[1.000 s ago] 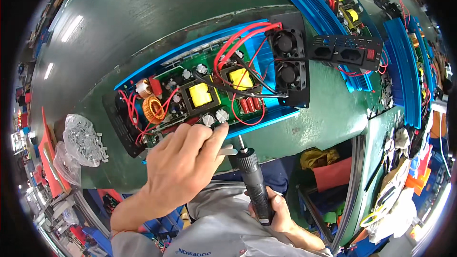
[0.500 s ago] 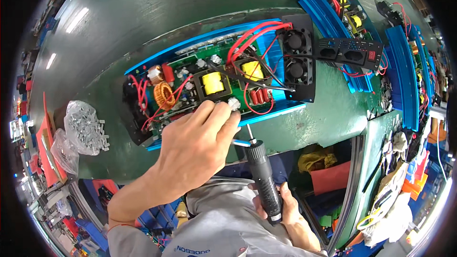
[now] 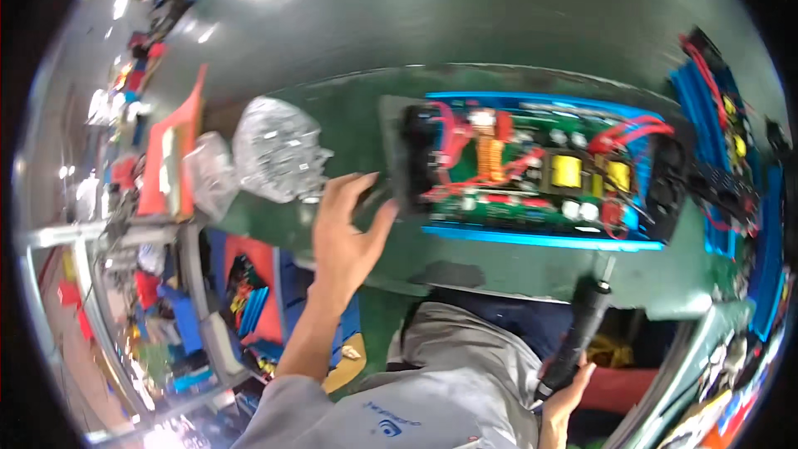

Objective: Assembling electronic components and securing them with screws on a power inverter unit using an electric screwdriver.

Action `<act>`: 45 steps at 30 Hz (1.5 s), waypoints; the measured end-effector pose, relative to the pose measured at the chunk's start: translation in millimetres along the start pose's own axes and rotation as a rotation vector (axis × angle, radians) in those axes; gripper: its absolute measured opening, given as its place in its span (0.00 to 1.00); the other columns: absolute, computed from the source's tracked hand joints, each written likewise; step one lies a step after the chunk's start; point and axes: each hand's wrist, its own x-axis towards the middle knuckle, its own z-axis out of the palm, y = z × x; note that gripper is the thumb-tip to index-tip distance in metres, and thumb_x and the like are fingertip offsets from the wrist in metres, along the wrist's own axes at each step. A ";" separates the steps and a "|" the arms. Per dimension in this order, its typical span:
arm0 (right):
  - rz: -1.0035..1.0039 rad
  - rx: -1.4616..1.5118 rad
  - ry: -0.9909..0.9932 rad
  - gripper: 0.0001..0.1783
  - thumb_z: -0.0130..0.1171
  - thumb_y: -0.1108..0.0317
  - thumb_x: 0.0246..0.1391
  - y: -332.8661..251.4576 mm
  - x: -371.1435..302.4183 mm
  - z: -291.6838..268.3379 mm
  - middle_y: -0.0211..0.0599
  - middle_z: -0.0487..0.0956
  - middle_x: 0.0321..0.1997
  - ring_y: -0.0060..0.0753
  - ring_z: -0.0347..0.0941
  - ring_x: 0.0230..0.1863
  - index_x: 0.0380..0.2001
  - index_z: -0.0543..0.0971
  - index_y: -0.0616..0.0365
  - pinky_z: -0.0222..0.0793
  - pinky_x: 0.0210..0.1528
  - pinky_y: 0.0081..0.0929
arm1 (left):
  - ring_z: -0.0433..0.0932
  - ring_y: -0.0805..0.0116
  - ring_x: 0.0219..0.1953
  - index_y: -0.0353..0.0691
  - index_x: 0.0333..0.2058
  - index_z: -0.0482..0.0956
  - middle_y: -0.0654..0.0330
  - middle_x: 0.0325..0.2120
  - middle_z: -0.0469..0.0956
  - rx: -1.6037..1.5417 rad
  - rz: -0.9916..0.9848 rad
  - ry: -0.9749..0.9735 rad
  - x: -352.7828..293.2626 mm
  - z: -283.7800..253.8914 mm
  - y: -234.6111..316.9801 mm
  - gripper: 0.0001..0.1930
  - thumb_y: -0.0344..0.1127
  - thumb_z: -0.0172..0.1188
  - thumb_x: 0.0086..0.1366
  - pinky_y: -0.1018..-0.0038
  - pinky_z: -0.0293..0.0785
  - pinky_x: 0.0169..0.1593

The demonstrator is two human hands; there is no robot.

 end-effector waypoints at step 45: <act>-0.264 -0.280 -0.276 0.29 0.36 0.49 0.75 -12.0 -6.5 45.6 0.38 0.66 0.17 0.33 0.66 0.18 0.60 0.69 0.65 0.61 0.27 0.35 | 0.81 0.70 0.46 0.32 0.48 0.80 0.57 0.39 0.83 -0.267 0.338 -0.649 77.7 31.9 103.0 0.10 0.28 0.58 0.72 0.74 0.76 0.52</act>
